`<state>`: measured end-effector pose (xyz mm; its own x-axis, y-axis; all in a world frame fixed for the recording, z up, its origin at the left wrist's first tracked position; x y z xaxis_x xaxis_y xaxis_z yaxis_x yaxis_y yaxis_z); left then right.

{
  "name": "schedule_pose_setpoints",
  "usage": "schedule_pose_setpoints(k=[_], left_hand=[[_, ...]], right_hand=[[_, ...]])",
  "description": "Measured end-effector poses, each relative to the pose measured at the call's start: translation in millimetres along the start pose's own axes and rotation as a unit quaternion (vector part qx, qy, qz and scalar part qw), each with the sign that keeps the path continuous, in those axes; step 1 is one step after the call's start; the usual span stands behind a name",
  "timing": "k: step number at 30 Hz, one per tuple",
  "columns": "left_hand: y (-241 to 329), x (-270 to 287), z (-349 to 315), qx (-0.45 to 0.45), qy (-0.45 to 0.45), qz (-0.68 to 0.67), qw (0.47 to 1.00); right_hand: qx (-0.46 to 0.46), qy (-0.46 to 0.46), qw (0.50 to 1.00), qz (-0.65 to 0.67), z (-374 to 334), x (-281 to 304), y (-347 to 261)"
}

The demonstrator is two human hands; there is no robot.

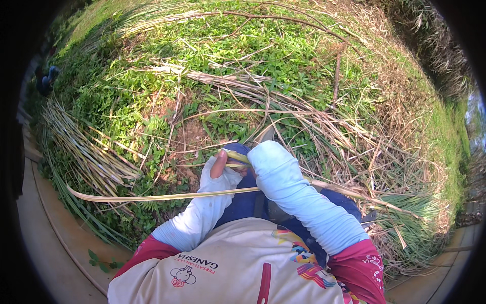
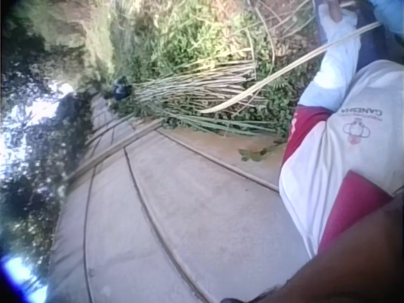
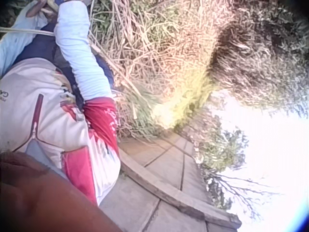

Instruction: The person sits on the ground and uses a large knife to scrape and peel the outer layers off long, thin plant stalks. They hold the stalks with one hand and use the knife with the other to remove the fibrous material, occasionally adjusting their grip or the stalk's position.

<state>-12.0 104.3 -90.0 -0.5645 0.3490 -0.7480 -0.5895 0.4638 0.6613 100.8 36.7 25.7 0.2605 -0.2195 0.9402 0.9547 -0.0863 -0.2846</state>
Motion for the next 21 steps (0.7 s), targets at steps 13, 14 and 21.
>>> schedule_pose_setpoints(k=[13, 14, 21], left_hand=[[15, -1, 10, -0.098, 0.032, 0.106, 0.989], [15, 2, 10, -0.104, 0.031, 0.121, 0.987], [26, -6, 7, -0.152, 0.016, 0.195, 0.969]], right_hand=[[-0.047, -0.026, 0.970, 0.237, 5, 22, 26], [-0.042, -0.030, 0.971, 0.234, 6, 23, 25], [0.045, -0.020, 0.993, 0.105, 12, 44, 0]])
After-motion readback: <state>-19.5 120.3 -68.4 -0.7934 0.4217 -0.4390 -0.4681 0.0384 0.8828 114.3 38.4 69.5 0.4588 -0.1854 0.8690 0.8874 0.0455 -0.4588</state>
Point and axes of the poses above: each hand's wrist, its own z-axis towards the middle knuckle, its own x-axis out of the back of the hand, y = z × x, the point moved 6 cm from there along z, towards the middle knuckle, and after that the axes turned 7 degrees about -x, right-handed, at the moved point
